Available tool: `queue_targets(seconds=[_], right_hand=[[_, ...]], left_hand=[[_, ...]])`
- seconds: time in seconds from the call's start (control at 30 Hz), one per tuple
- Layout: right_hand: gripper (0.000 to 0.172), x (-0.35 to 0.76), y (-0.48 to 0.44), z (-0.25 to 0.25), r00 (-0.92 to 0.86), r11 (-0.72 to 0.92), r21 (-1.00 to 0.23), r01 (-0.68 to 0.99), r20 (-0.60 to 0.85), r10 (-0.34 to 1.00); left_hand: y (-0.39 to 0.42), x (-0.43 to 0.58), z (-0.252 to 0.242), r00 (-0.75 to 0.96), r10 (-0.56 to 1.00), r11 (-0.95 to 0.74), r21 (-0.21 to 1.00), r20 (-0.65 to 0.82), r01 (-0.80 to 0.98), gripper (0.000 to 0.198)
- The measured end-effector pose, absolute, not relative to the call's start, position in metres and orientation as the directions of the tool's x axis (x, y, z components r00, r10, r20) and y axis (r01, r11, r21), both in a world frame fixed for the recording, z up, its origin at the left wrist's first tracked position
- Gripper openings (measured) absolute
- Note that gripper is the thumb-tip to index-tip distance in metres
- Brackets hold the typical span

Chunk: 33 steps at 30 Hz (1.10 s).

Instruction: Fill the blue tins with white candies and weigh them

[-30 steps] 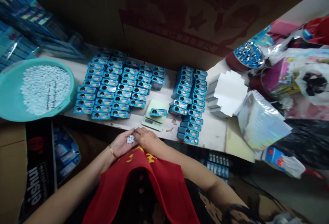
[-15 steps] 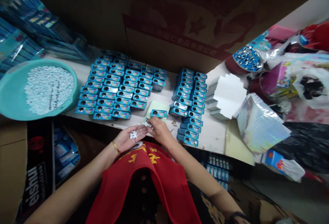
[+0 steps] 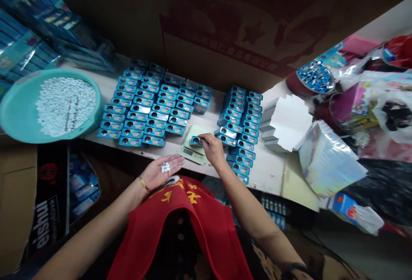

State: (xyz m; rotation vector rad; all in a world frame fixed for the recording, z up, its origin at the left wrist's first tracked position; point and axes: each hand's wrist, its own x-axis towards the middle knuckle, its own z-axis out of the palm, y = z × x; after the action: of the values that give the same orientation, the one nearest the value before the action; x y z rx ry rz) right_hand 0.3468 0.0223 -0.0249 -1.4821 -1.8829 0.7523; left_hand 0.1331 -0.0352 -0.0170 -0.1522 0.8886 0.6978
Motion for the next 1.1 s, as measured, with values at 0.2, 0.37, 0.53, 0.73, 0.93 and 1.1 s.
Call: queue_targets(seconds=[0.2,0.37,0.53,0.73,0.93,1.1], right_hand=[[0.018,0.378,0.004,-0.026,0.075,0.043,-0.817,0.574,0.105,0.992],[0.02,0.394,-0.011,-0.031,0.204,-0.072,-0.826,0.559,0.052,0.978],[0.02,0.392,-0.011,-0.029,0.186,-0.042,-0.832,0.553,0.074,0.98],[0.019,0.37,-0.01,-0.02,0.003,0.126,-0.808,0.576,0.156,0.988],[0.024,0.362,0.001,-0.018,-0.037,0.161,-0.692,0.704,0.19,0.981],[0.022,0.339,-0.009,-0.001,-0.344,0.31,-0.772,0.554,0.127,0.93]], left_hand=[[-0.041,0.119,-0.019,0.281,0.518,0.698,0.21,-0.808,-0.685,0.019],[-0.044,0.108,-0.032,0.105,0.522,0.669,0.33,-0.847,-0.666,0.012],[-0.043,0.103,-0.033,0.098,0.525,0.677,0.345,-0.845,-0.65,0.011],[-0.039,0.11,-0.021,0.227,0.564,0.733,0.355,-0.794,-0.58,0.022],[-0.036,0.116,-0.019,0.243,0.605,0.733,0.41,-0.759,-0.543,0.016],[-0.037,0.13,-0.014,0.285,0.614,0.76,0.452,-0.736,-0.467,0.007]])
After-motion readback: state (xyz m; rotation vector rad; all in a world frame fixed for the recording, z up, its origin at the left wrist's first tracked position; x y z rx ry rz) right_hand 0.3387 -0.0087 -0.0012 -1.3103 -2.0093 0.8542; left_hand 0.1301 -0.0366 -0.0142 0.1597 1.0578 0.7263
